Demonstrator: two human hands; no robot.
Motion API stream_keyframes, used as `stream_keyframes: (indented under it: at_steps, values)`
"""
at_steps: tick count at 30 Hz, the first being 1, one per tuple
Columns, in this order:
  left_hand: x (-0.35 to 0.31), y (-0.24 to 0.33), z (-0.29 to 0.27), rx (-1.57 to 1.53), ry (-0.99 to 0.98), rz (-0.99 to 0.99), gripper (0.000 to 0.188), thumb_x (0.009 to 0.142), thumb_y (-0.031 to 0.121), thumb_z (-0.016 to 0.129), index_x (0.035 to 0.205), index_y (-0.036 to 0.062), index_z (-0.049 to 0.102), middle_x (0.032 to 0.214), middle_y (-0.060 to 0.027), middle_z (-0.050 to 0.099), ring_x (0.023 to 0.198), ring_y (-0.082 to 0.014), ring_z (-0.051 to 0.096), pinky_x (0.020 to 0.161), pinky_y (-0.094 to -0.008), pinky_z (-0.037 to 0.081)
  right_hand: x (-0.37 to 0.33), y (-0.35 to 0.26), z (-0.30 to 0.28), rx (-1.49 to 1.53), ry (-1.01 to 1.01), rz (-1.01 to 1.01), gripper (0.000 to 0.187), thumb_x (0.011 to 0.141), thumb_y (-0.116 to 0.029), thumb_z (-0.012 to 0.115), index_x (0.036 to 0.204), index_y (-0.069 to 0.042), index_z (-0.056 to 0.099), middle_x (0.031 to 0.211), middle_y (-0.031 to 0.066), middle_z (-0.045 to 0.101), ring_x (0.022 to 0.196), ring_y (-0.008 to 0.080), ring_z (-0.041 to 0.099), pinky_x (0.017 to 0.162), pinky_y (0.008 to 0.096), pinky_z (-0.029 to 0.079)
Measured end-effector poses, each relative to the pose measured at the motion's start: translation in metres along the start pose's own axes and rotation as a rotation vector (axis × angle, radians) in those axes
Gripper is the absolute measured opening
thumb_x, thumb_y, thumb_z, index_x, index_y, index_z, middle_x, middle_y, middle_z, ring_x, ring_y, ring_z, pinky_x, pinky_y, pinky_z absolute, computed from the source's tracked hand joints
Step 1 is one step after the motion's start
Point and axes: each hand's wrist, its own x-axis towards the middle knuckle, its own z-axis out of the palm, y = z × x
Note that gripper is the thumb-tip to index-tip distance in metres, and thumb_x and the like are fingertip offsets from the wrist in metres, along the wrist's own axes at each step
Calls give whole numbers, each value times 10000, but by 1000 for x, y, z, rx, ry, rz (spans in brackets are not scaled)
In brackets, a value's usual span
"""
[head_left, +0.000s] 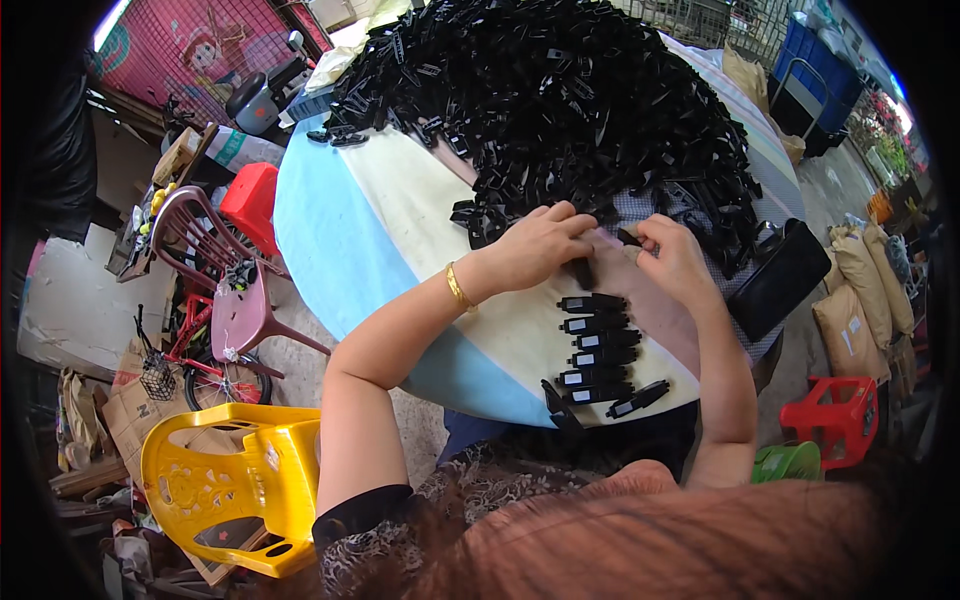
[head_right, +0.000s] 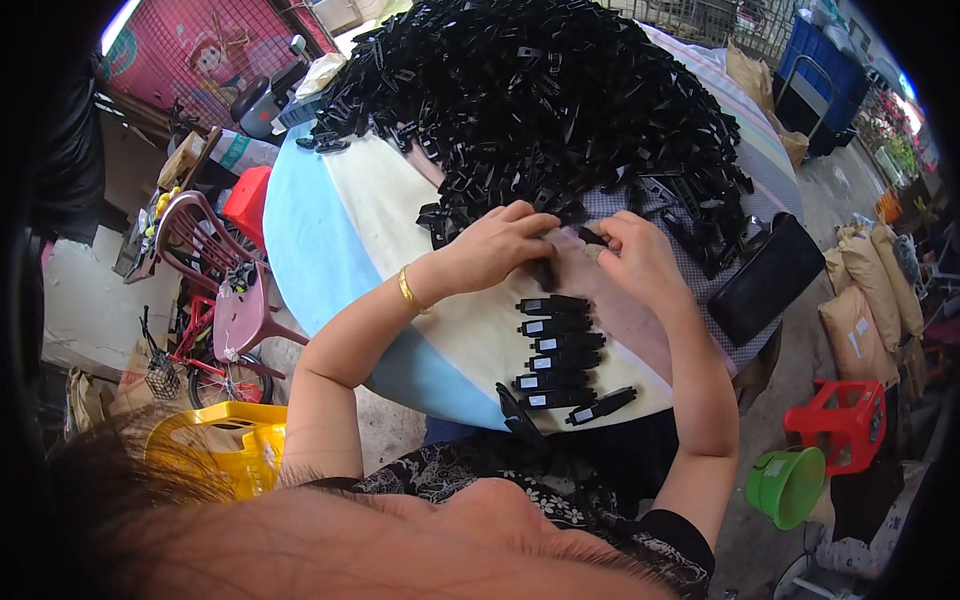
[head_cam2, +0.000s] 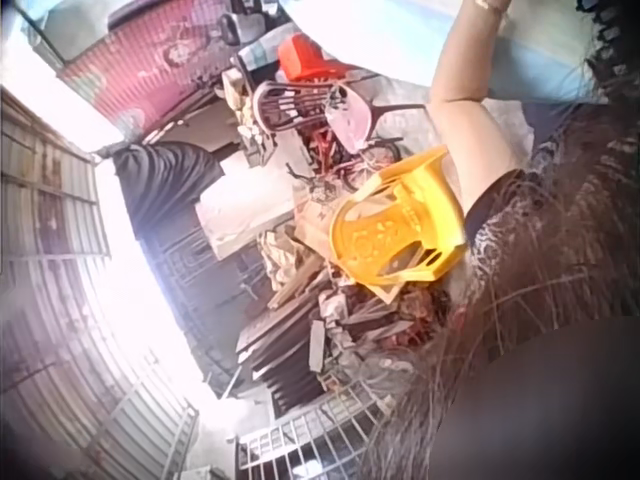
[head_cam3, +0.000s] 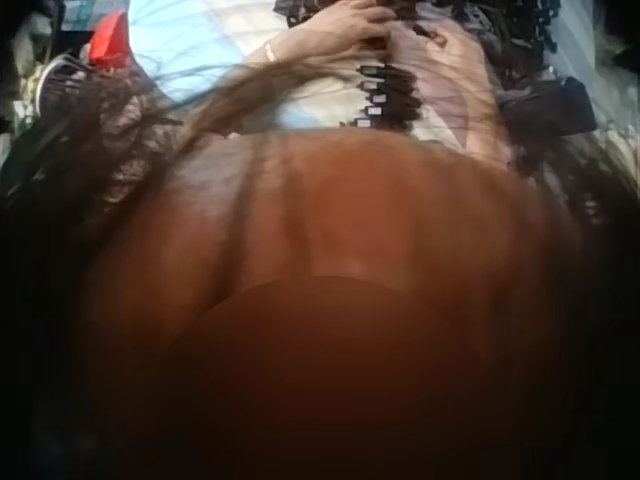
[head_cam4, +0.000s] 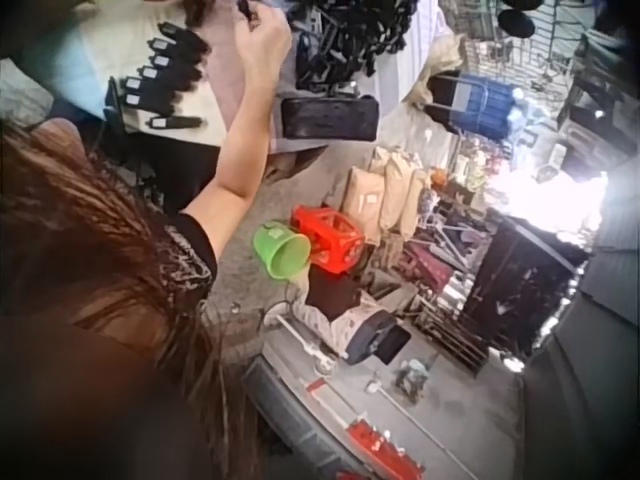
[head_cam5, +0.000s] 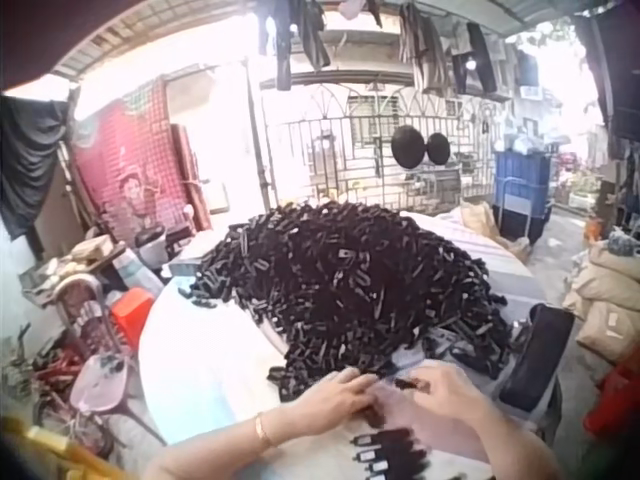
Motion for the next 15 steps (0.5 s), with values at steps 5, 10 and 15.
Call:
stream_keyframes:
  at_steps: [5,10,15]
  values:
    - [-7,14,19,-193,35,-230,217,692,57,650,908,73,660,874,-82,567,888,-284,530,814,-366,462,-4,-12,5,88,-80,-130,175,647,-65,658,808,3,660,736,112,565,692,272,571,619,360,461]
    - [-13,23,22,-325,152,-464,181,676,104,679,848,49,662,842,-107,582,848,-293,545,778,-361,462,-9,-6,3,-91,-76,-274,143,638,-11,605,774,17,642,762,116,571,708,280,570,627,361,462]
    - [-10,23,23,-397,134,-414,178,660,106,696,821,41,656,827,-99,592,843,-284,549,762,-355,458,-4,-10,12,-88,-50,-327,127,625,6,598,747,32,624,752,128,571,716,291,571,631,375,463]
